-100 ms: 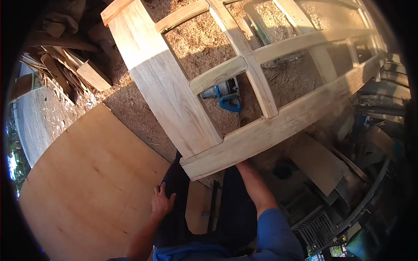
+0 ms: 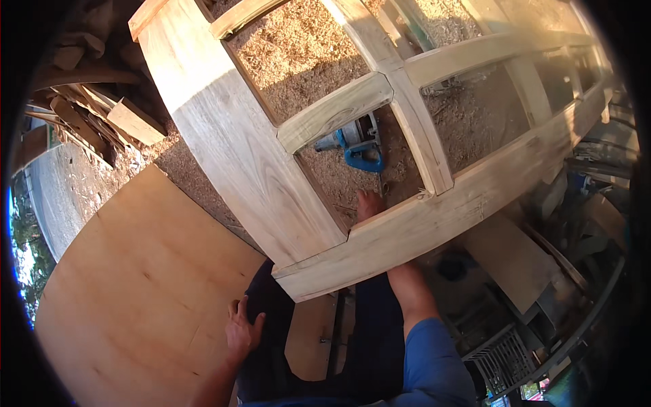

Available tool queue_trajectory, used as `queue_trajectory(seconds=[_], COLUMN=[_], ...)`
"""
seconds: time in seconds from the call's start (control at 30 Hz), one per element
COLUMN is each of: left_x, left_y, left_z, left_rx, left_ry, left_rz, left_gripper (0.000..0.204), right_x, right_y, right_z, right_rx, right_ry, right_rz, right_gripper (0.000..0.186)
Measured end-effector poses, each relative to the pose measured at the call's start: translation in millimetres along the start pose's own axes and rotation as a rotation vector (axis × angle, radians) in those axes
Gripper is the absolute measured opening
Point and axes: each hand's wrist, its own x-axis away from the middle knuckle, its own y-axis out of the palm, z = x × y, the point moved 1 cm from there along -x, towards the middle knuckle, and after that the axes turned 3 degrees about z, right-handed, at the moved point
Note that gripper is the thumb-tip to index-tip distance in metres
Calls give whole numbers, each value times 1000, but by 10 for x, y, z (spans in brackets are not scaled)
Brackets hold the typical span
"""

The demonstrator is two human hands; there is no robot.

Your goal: The person uses a router to shape the inner edges of a wooden frame for a window or door.

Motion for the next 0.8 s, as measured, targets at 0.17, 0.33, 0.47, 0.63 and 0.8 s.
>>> queue_trajectory(seconds=[0.17, 0.33, 0.47, 0.63, 0.8], left_x=[-173, -395, -431, -396, -363], left_y=[-180, -195, -114, -23, -132], left_z=[40, 289, 90, -44, 160], left_rx=[-66, -62, -135, -199, -119], left_ry=[-79, 65, 4, -1, 181], left_rz=[18, 20, -26, -56, 35], left_gripper=[68, 63, 56, 53, 55], right_x=[-858, -1245, -1410, -1303, -1094], right_y=[346, 998, 1196, 1164, 1033], right_z=[183, 359, 287, 369, 267], right_rx=[32, 130, 97, 79, 48], right_ry=[-25, 101, 149, 133, 102], right_rz=[104, 293, 295, 251, 194], right_gripper=[41, 46, 45, 44, 44])
